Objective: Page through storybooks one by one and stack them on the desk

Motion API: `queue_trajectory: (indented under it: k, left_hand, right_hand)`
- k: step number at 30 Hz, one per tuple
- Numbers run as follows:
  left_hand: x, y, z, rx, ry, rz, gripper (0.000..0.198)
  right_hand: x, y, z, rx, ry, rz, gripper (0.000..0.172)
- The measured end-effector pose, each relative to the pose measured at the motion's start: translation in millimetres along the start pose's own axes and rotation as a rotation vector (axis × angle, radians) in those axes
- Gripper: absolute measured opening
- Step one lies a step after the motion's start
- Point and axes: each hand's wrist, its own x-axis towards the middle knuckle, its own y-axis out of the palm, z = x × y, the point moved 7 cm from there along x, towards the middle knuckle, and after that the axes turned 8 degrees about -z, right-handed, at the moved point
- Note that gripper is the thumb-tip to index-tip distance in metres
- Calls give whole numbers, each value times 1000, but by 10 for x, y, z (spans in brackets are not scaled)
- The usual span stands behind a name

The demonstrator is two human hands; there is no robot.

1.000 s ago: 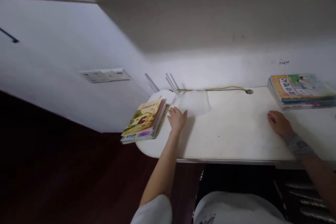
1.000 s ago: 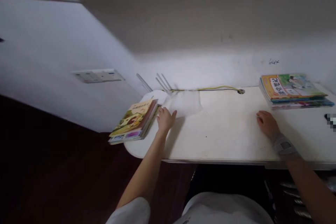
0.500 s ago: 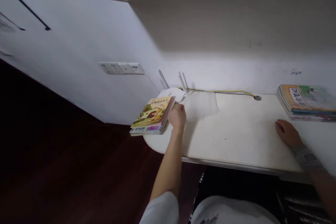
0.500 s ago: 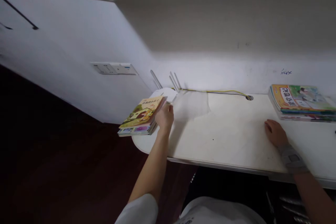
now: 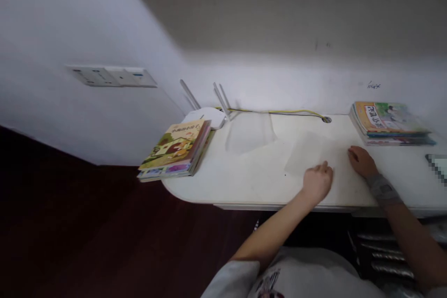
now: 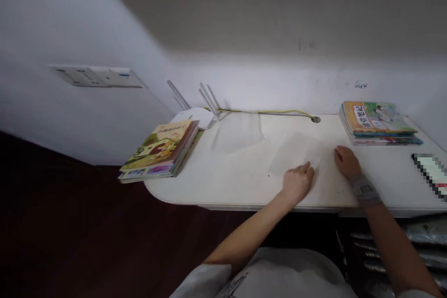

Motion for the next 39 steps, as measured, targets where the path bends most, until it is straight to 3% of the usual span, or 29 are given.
queue_trajectory:
  k: [3, 6, 10, 13, 16, 21, 25, 28, 31, 33, 35, 37, 39]
  left_hand:
    - [-32, 204, -337, -64, 86, 75, 20]
    - [-6, 265, -424, -122, 151, 99, 32]
    - [89, 280, -27, -12, -42, 77, 67]
    - [93, 387, 290, 54, -179, 206, 80]
    - [84, 438, 385, 46, -161, 266, 67]
    - [103, 363, 436, -54, -179, 181, 39]
    - [69, 231, 649, -507, -422, 1, 39]
    - [-147, 122, 985, -935, -725, -246, 48]
    - [-609, -23, 1450, -1141, -1000, -555, 41]
    - [-1035, -190, 1809, -1100, -1148, -742, 38]
    - [-1493, -468, 2168, -906, -1247, -905, 43]
    - [-1817, -846, 2467, -618, -1209, -964, 46]
    - [-1951, -1232, 2700, -295, -1108, -919, 47]
  right_hand:
    - [18, -33, 57, 14, 11, 9, 39]
    - [26, -39, 128, 1, -6, 42, 46]
    - [13, -7, 234, -96, -87, 122, 52]
    - [4, 6, 252, -127, -79, 164, 52]
    - [3, 10, 257, -114, -75, 185, 53]
    - [38, -53, 224, -22, -37, 116, 52]
    - [-8, -156, 319, 21, 11, 36, 57]
    - [-141, -108, 549, 2, -69, 182, 61]
    - [-274, -55, 666, -44, -136, 361, 57]
    - [-293, -63, 644, -67, -128, 418, 55]
    - [-257, -71, 654, -86, -131, 450, 53]
    - [-177, -67, 817, -86, -184, 437, 49]
    - [-86, -35, 1174, -48, -277, 384, 45]
